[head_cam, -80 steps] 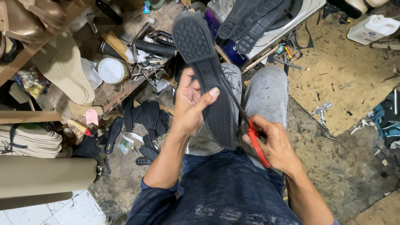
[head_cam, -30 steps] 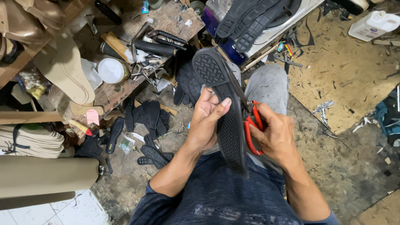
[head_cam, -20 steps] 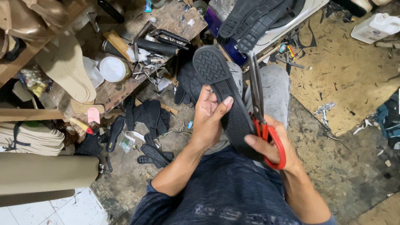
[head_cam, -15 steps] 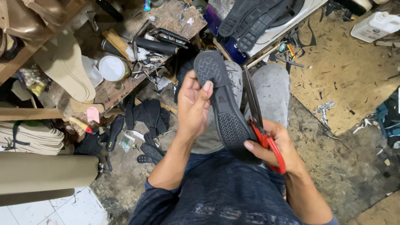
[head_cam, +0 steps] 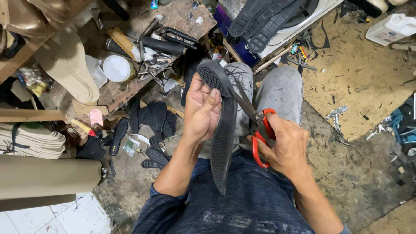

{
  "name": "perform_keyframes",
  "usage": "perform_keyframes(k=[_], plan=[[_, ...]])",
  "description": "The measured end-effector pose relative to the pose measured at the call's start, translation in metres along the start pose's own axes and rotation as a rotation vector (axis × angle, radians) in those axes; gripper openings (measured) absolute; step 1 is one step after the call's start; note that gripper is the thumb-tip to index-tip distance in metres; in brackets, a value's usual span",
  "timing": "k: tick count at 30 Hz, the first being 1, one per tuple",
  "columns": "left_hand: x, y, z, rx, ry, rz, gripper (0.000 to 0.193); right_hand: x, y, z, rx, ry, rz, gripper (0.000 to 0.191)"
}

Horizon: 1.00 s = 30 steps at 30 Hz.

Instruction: The person trims the edges of a black rubber shoe sole using red-handled shears. They hold the sole in the left hand and cut along the perimeter, rotating the sole to access different sides. Trimmed rubber pieces fall onto the floor.

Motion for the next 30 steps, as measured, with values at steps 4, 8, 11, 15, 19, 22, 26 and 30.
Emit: perform_keyframes(k=[4, 8, 11, 15, 19, 22, 26, 30], plan=[[-0.002, 0.003, 0.002, 0.110, -0.021, -0.001, 0.039, 0.003, -0.003, -0.001, -0.121, -0.034, -0.016, 0.049], [-0.002, -0.001, 0.003, 0.180, -0.038, -0.024, 0.037, 0.003, -0.010, -0.002, -0.096, -0.030, -0.013, 0.045], [-0.001, -0.004, 0.005, 0.227, -0.043, -0.021, 0.037, 0.003, -0.011, 0.000, -0.077, -0.040, 0.020, 0.047], [-0.001, -0.005, 0.007, 0.259, -0.032, -0.008, 0.035, 0.004, -0.010, 0.003, -0.076, -0.050, 0.039, 0.050], [-0.001, -0.007, 0.010, 0.270, -0.035, -0.043, 0.036, 0.010, -0.007, 0.006, -0.020, -0.040, 0.049, 0.050], [-0.002, -0.009, 0.012, 0.330, -0.050, -0.061, 0.037, 0.014, -0.004, 0.008, -0.040, 0.024, 0.030, 0.050], [-0.004, -0.005, 0.009, 0.370, -0.003, -0.034, 0.040, 0.019, 0.001, 0.010, -0.024, 0.052, 0.017, 0.048], [-0.006, -0.003, 0.005, 0.496, 0.075, 0.020, 0.041, 0.021, 0.001, 0.014, -0.020, 0.050, -0.012, 0.048]])
Point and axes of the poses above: each hand's wrist, its own x-axis towards the middle knuckle, its own z-axis out of the back of the hand, y = z × x, the point moved 6 cm from there along x, towards the middle knuckle
